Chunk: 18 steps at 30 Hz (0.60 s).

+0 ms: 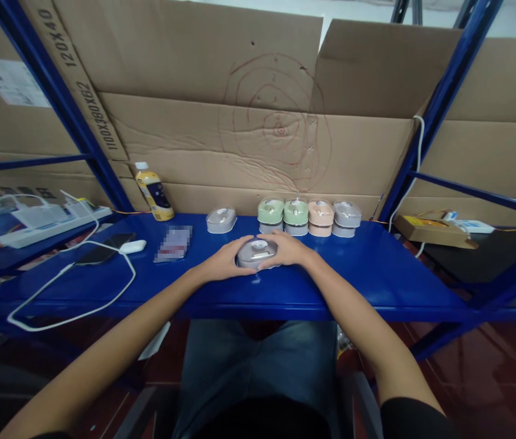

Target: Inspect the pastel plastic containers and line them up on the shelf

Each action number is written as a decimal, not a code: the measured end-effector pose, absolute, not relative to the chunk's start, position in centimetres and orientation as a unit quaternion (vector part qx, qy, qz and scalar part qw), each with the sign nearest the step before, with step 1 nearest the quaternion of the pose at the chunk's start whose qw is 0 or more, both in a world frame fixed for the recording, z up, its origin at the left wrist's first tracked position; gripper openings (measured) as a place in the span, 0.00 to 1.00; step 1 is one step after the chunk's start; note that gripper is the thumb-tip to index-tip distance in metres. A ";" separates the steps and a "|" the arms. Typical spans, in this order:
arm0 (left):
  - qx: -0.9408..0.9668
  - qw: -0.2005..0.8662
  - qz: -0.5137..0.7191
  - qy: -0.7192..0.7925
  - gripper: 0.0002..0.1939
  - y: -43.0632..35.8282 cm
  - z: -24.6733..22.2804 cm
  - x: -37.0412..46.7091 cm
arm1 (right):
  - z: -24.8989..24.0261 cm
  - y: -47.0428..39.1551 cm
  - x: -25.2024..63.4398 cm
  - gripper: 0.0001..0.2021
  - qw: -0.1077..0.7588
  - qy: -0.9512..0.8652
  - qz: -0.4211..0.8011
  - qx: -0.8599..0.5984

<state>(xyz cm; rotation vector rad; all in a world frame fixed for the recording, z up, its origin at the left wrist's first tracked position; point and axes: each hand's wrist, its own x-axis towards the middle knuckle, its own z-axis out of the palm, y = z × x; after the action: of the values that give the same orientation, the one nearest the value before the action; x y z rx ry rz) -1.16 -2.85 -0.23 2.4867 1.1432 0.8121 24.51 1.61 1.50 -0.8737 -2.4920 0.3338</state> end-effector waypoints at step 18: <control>0.754 -0.116 0.152 0.628 0.26 1.9 1.9 0.3 | 1.3 0.6 23.9 0.19 0.348 -0.817 0.026 -0.459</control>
<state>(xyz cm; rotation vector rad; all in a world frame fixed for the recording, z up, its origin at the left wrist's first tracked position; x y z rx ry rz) 0.33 1.86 1.90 2.5620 2.1355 0.5154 23.91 0.58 1.35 -1.1898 -2.1177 0.0679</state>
